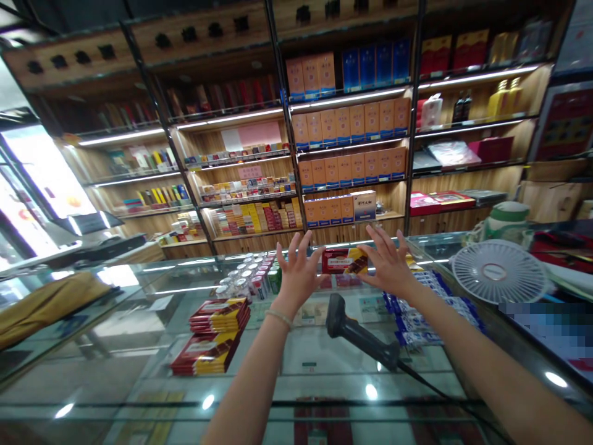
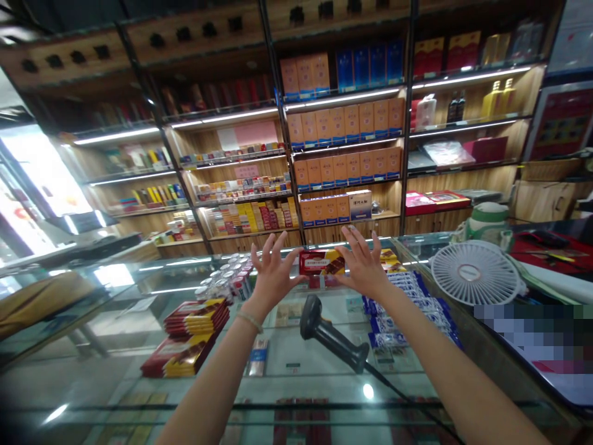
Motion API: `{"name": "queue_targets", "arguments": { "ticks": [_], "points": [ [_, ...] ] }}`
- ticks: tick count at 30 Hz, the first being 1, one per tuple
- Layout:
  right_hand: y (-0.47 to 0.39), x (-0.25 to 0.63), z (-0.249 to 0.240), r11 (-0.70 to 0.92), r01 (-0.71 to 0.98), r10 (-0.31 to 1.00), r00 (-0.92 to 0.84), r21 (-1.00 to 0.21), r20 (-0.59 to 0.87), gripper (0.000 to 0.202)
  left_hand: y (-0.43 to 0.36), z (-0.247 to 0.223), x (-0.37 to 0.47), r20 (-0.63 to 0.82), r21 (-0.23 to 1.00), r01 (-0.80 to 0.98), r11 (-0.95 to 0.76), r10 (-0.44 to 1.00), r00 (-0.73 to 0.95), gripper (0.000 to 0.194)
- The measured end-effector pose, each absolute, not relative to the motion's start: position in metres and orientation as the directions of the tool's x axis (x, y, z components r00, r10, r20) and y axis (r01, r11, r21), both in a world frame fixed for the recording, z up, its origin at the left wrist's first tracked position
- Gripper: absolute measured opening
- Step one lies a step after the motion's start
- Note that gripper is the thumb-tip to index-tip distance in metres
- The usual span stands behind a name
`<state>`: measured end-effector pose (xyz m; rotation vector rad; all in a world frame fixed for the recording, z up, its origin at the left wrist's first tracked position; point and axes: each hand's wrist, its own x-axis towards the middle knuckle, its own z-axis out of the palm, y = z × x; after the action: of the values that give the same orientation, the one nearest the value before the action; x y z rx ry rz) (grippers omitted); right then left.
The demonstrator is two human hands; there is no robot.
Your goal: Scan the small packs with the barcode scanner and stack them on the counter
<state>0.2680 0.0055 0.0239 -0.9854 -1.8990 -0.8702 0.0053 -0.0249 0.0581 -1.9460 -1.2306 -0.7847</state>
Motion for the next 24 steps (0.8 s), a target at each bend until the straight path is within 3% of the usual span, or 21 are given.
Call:
{"name": "queue_targets", "arguments": {
  "ticks": [14,24],
  "points": [
    [-0.032,0.216,0.06,0.531,0.784,0.229,-0.499,0.322,0.836,0.059,-0.086,0.098,-0.059,0.74,-0.328,0.903,-0.278,0.519,0.428,0.07],
    [-0.075,0.116,0.058,0.691,0.685,0.257,-0.533,0.233,0.806,0.057,-0.154,0.112,-0.155,0.614,-0.39,0.899,-0.198,0.672,0.414,0.068]
  ]
}}
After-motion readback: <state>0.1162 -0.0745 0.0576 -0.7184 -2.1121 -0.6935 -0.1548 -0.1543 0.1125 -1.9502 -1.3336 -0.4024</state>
